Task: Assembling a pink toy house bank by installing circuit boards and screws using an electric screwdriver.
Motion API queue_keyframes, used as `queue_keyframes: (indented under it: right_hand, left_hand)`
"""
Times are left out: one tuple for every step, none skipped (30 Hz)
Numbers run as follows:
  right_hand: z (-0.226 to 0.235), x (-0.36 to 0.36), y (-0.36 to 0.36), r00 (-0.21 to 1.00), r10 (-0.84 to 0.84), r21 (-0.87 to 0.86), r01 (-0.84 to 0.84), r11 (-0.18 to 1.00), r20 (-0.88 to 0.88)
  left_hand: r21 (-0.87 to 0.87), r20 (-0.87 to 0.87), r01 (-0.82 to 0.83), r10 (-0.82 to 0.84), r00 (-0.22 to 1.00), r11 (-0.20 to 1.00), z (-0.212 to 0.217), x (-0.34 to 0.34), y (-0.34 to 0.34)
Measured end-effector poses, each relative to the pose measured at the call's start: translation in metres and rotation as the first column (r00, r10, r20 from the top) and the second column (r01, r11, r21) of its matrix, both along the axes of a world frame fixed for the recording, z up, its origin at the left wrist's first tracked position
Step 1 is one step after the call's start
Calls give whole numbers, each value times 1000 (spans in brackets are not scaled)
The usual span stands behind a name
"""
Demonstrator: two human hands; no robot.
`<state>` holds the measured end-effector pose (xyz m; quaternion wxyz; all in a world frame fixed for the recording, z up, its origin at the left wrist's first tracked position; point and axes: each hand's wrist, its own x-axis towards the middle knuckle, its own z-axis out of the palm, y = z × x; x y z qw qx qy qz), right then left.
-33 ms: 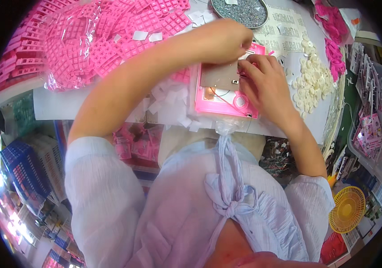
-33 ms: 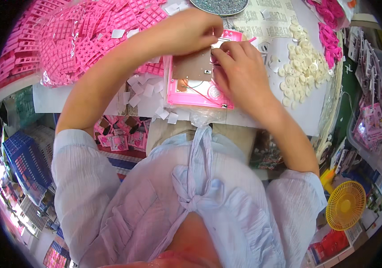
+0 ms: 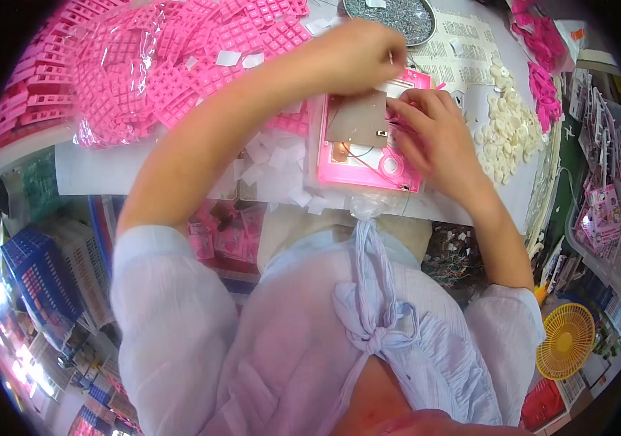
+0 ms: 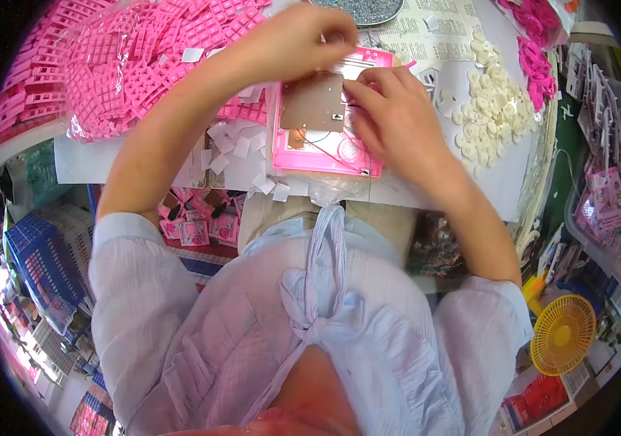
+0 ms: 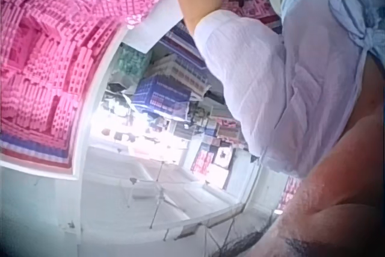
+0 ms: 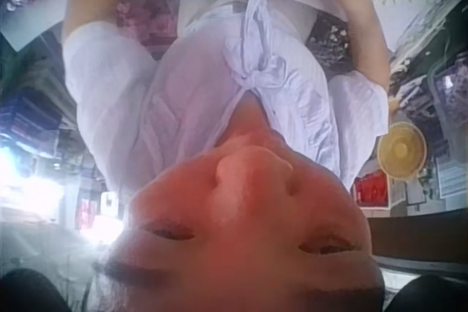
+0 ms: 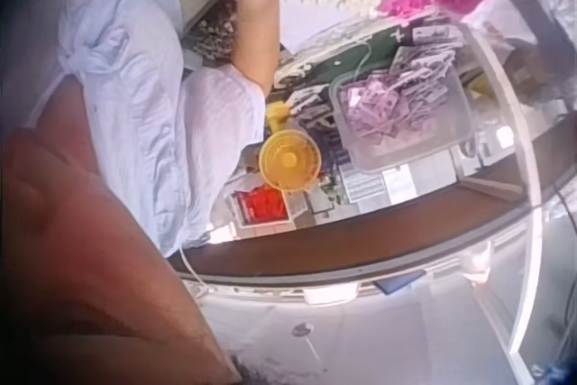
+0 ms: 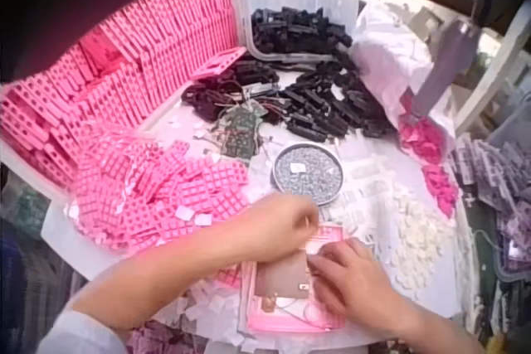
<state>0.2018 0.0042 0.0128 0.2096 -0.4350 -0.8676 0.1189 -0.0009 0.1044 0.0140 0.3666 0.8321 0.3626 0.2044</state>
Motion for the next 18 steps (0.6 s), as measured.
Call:
queue_keyframes:
  right_hand:
    - [0,10,5,996,37,-60,-42,997,-78]
    - [0,17,8,987,56,-120,-74,990,-153]
    - [1,18,8,990,83,-99,-94,991,-116]
    - [2,16,8,990,119,-78,-126,989,-81]
    - [4,16,8,988,146,-59,-148,987,-44]
    - [6,15,7,991,135,-68,-134,989,11]
    - [9,11,6,989,134,-73,-130,989,61]
    - [11,9,6,986,127,-78,-119,990,112]
    - [14,9,9,984,145,-99,-134,986,108]
    - [17,11,14,981,165,-122,-152,981,104]
    - [20,12,19,978,182,-143,-166,976,103]
    - [20,12,26,987,149,-144,-139,980,62]
    - [18,14,36,993,112,-148,-107,983,23]
    - [16,15,45,997,76,-154,-77,985,-16]
    - [15,10,49,995,-5,-172,-11,985,-97]
    - [15,2,52,981,-99,-197,65,978,-169]
    - [11,-5,56,951,-185,-227,129,965,-246]
    - [0,-7,59,944,-147,-137,110,984,-297]
  left_hand:
    - [62,74,-151,146,987,987,-2,-12,2]
    - [15,105,-311,308,946,950,4,-17,1]
    - [-37,127,-462,463,877,886,11,-23,-1]
    - [-7,47,-476,476,878,879,8,-33,-2]
    - [23,-30,-480,481,876,877,2,-41,1]
    - [54,-107,-483,486,868,874,-4,-44,2]
    - [104,-121,-463,473,873,880,-7,-44,-2]
    - [152,-133,-436,456,880,887,-10,-39,-8]
    - [200,-147,-408,439,886,891,-13,-34,-13]
    - [217,-175,-413,452,875,884,-17,-28,-15]
    - [278,-161,-396,449,879,875,-22,-23,-18]
    - [337,-148,-378,445,883,862,-26,-19,-20]
    - [393,-134,-357,437,889,847,-28,-14,-21]
    - [351,-96,-375,431,897,858,-29,-11,-23]
    - [384,-48,-376,425,904,843,-30,-10,-24]
    - [413,5,-371,405,914,832,-32,-6,-25]
    - [443,51,-370,389,920,816,-33,-5,-26]
    - [460,83,-360,365,927,811,-33,-4,-27]
